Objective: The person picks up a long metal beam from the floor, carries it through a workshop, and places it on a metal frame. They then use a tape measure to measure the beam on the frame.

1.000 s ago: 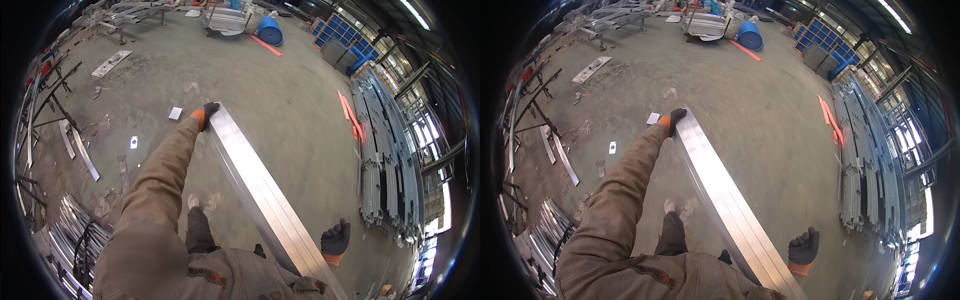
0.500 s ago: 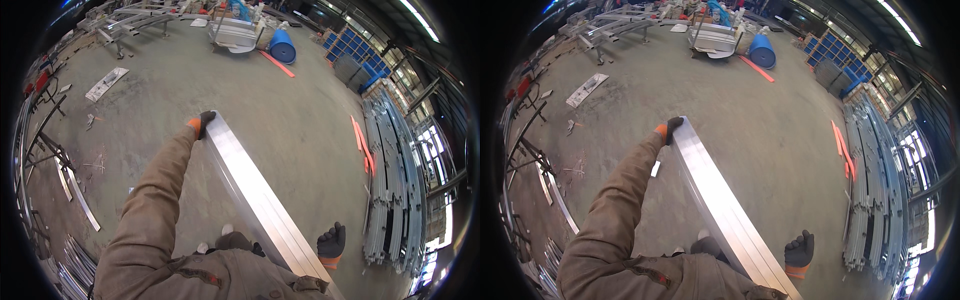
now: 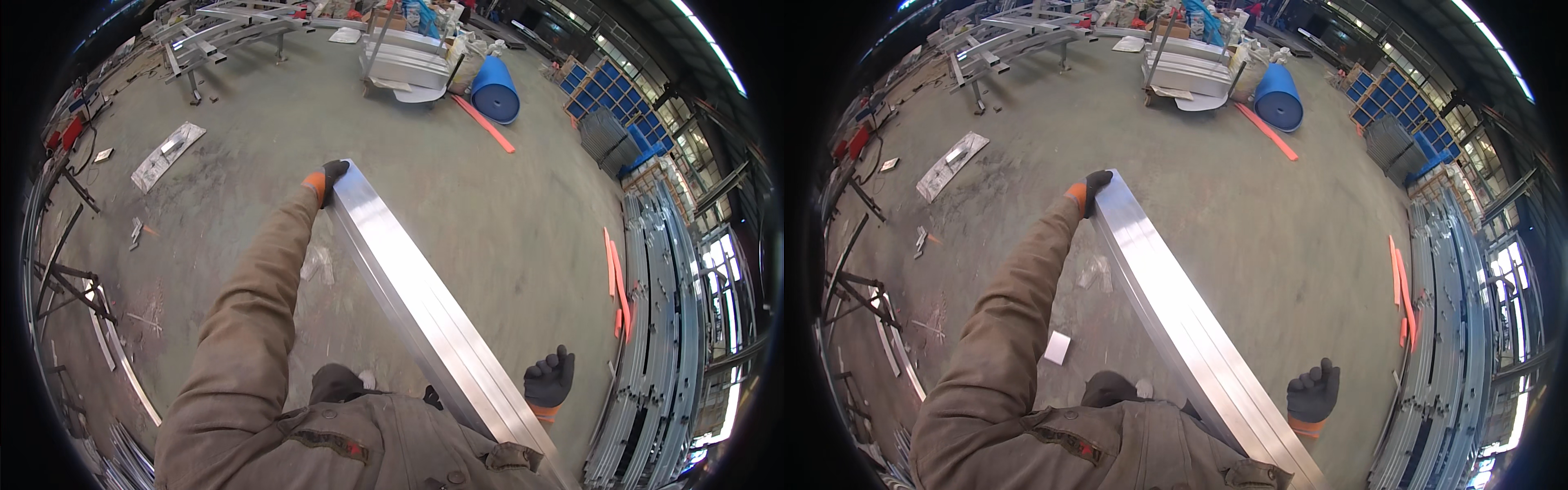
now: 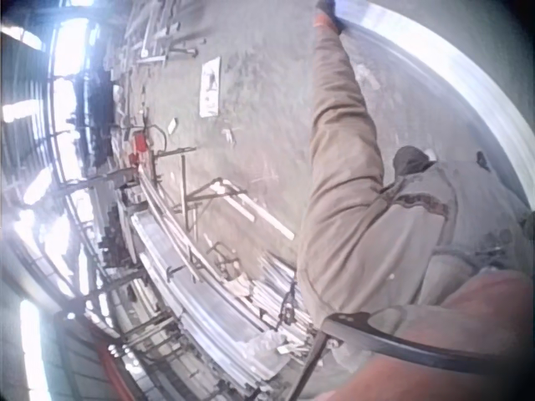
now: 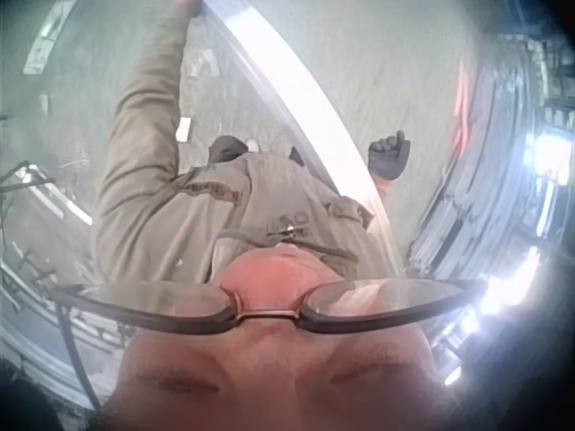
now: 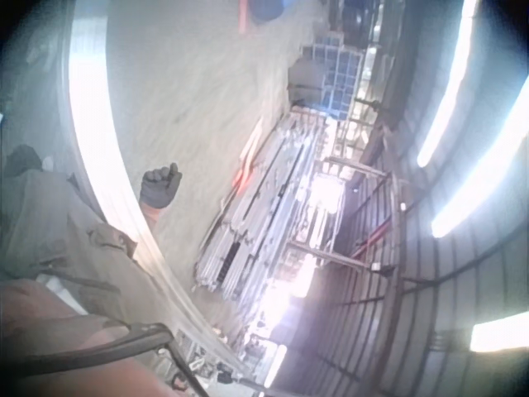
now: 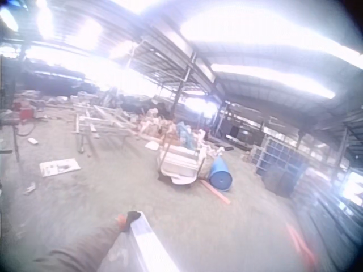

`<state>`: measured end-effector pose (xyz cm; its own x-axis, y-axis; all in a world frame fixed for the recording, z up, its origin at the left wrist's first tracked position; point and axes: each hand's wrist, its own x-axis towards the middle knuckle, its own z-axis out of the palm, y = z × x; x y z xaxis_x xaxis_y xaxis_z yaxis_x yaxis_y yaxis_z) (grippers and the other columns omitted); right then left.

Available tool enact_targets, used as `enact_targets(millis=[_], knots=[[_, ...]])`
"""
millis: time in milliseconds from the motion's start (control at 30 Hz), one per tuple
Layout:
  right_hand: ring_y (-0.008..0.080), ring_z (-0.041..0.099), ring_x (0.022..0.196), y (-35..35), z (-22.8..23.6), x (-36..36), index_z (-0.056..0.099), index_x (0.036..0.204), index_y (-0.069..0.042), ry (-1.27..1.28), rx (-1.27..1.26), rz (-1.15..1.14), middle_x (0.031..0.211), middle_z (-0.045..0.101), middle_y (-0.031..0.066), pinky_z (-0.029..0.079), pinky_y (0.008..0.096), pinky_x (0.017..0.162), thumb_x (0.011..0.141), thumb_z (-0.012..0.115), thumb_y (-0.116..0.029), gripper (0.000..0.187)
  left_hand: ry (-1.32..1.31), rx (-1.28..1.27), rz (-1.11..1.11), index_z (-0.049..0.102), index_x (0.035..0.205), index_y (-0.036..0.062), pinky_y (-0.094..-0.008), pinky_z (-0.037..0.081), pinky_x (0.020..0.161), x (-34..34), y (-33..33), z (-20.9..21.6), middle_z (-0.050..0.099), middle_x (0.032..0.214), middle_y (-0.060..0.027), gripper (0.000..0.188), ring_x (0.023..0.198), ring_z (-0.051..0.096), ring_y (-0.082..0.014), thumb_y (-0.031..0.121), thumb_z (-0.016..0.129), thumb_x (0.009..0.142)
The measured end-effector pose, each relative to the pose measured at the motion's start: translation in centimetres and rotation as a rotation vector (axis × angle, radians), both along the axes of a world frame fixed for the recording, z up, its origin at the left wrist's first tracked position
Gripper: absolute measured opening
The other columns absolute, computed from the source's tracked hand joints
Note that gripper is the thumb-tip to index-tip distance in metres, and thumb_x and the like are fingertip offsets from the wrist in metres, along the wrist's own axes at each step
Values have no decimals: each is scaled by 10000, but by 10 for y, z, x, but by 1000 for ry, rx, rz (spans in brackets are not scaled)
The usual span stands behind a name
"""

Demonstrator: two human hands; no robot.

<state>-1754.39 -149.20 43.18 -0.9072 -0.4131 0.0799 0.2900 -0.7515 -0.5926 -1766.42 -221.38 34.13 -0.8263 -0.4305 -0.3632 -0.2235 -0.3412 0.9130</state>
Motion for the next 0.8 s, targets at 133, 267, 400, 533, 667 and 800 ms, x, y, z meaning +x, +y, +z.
enact_targets(millis=[133,267,400,533,667,800], knots=[[127,476,730,-88,22,-124,652,1411,-138,161,-12,68,842,525,-10,400,334,706,1167,374,-455,487,12,8,54,721,1251,125,-461,543,913,-91,-74,8,756,1154,-86,555,998,704,-254,559,722,904],[133,431,736,-194,-3,-236,619,1432,-129,198,-7,181,854,494,-2,366,331,691,1165,362,-464,499,2,72,74,712,1282,118,-457,542,939,-192,-168,-24,749,1193,-92,584,1030,701,-260,562,730,902],[151,465,754,-307,0,-349,600,1437,-114,65,35,103,932,581,25,389,344,715,1166,354,-470,510,-39,91,59,710,1284,120,-465,547,955,-322,-284,-27,750,1202,-97,584,1038,708,-270,560,740,900],[177,554,822,-401,33,-462,596,1436,-96,142,95,79,1032,672,60,435,375,757,1172,331,-459,521,-59,100,23,713,1273,119,-475,563,939,-450,-386,0,752,1193,-98,566,1017,718,-282,548,745,904],[186,634,895,-481,33,-564,592,1441,-92,32,48,44,1098,717,72,494,391,813,1175,335,-451,516,-112,50,23,697,1298,108,-489,567,938,-550,-468,14,746,1209,-104,599,1025,719,-289,554,749,901],[191,662,926,-565,1,-685,591,1457,-101,35,11,72,1163,734,79,520,396,847,1176,341,-445,510,22,108,-5,692,1307,99,-484,565,941,-661,-547,4,744,1201,-108,600,1035,712,-280,549,741,913]])
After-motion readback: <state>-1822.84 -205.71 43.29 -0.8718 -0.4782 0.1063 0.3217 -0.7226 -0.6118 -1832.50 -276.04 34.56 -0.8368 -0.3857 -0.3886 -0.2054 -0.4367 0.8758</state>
